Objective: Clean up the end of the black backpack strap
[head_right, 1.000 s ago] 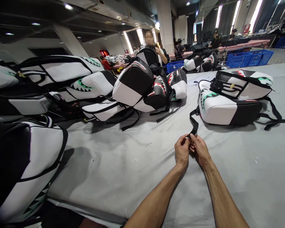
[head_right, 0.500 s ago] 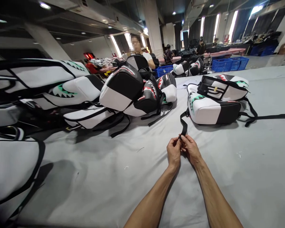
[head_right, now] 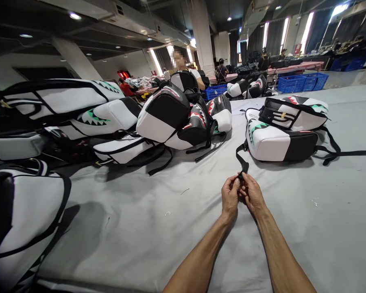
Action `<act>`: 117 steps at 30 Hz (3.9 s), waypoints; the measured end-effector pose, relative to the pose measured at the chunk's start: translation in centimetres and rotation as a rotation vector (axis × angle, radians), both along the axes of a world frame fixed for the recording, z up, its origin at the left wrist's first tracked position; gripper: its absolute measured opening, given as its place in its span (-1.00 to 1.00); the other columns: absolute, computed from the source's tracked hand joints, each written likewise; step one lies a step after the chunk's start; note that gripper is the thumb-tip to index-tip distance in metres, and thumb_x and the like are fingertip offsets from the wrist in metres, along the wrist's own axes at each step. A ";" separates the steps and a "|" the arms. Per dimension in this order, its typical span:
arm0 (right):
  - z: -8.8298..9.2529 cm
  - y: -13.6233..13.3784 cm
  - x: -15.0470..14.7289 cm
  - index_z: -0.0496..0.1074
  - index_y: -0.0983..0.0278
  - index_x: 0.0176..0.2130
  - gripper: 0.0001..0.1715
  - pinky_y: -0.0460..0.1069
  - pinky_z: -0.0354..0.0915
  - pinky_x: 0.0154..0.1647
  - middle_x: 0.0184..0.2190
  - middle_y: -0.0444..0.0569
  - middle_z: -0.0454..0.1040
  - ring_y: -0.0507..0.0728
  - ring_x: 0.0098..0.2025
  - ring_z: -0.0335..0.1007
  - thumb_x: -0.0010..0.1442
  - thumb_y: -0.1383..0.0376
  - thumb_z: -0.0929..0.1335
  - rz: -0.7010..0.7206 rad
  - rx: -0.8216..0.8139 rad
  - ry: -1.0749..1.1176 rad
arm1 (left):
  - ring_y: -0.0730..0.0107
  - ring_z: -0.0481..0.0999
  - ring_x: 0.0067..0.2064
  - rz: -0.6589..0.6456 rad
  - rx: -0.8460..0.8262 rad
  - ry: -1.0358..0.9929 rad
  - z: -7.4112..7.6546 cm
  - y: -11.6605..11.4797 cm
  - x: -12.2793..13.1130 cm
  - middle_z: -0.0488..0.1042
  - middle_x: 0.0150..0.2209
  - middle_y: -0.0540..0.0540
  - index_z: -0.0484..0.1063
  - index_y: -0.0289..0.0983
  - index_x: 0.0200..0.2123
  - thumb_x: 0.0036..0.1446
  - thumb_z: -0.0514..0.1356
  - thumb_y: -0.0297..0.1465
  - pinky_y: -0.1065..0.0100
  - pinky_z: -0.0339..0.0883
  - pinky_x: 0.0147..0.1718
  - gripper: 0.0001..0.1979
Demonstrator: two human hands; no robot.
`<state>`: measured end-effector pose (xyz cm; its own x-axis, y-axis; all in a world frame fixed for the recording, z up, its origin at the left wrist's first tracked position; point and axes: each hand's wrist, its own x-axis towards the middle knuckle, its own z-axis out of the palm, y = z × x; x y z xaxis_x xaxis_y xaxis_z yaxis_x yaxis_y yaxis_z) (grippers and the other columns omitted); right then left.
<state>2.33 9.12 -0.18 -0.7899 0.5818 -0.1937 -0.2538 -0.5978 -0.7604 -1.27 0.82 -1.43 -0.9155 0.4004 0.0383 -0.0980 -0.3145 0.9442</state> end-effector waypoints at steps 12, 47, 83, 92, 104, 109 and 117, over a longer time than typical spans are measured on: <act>-0.3 0.1 0.1 0.65 0.18 -0.14 -0.38 -0.17 0.19 -0.61 -0.53 -0.28 0.21 -0.07 -0.57 0.05 0.01 -0.11 0.76 0.041 0.021 -0.003 | 0.38 0.60 -0.38 0.010 -0.011 -0.059 -0.5 0.3 -0.6 0.71 -0.24 -0.16 0.68 -0.32 -0.06 0.24 0.44 0.09 0.40 0.42 -0.43 -0.44; 0.1 -0.1 0.1 0.68 0.27 -0.12 -0.22 -0.18 0.16 -0.59 -0.56 -0.28 0.28 -0.10 -0.57 0.08 -0.14 -0.12 0.81 0.102 0.017 -0.026 | 0.46 0.53 -0.52 0.018 -0.004 -0.093 -0.3 0.3 -0.8 0.59 -0.41 -0.06 0.54 -0.30 -0.23 0.10 0.48 0.26 0.43 0.39 -0.53 -0.31; -0.4 0.0 0.0 0.69 0.30 -0.07 -0.27 -0.18 0.19 -0.57 -0.51 -0.26 0.34 -0.10 -0.55 0.09 -0.05 -0.06 0.80 0.094 -0.009 -0.021 | 0.41 0.58 -0.45 0.005 -0.009 -0.095 -0.5 0.2 -0.8 0.64 -0.33 -0.10 0.55 -0.29 -0.14 0.19 0.46 0.17 0.42 0.40 -0.48 -0.39; -0.1 -0.1 0.0 0.69 0.30 -0.11 -0.25 -0.19 0.20 -0.59 -0.46 -0.23 0.38 -0.10 -0.53 0.12 -0.10 -0.07 0.81 0.077 -0.004 -0.028 | 0.38 0.61 -0.40 0.013 0.030 -0.139 0.2 0.2 -0.4 0.62 -0.34 -0.06 0.53 -0.27 -0.12 0.17 0.51 0.04 0.41 0.43 -0.43 -0.48; 0.1 -0.2 -0.1 0.67 0.26 -0.14 -0.27 -0.19 0.19 -0.60 -0.49 -0.26 0.29 -0.10 -0.55 0.07 -0.10 -0.10 0.80 0.072 0.013 -0.032 | 0.41 0.59 -0.42 0.026 0.043 -0.164 0.5 0.1 -0.4 0.59 -0.37 -0.02 0.51 -0.26 -0.10 0.17 0.51 -0.02 0.41 0.40 -0.43 -0.51; 0.1 -0.1 0.0 0.65 0.29 -0.15 -0.27 -0.20 0.20 -0.59 -0.49 -0.28 0.30 -0.11 -0.55 0.10 -0.10 -0.06 0.81 0.079 -0.015 -0.016 | 0.42 0.56 -0.45 0.022 0.042 -0.171 0.4 0.2 -0.5 0.61 -0.35 -0.04 0.52 -0.26 -0.09 0.14 0.52 0.05 0.41 0.39 -0.46 -0.44; 0.3 -0.3 -0.1 0.61 0.28 -0.17 -0.28 -0.19 0.16 -0.60 -0.48 -0.28 0.34 -0.11 -0.55 0.12 -0.12 -0.01 0.82 0.063 -0.016 0.010 | 0.43 0.54 -0.46 0.042 -0.004 -0.122 -0.3 0.5 -0.7 0.59 -0.36 -0.01 0.49 -0.25 0.01 0.19 0.48 0.06 0.42 0.39 -0.47 -0.42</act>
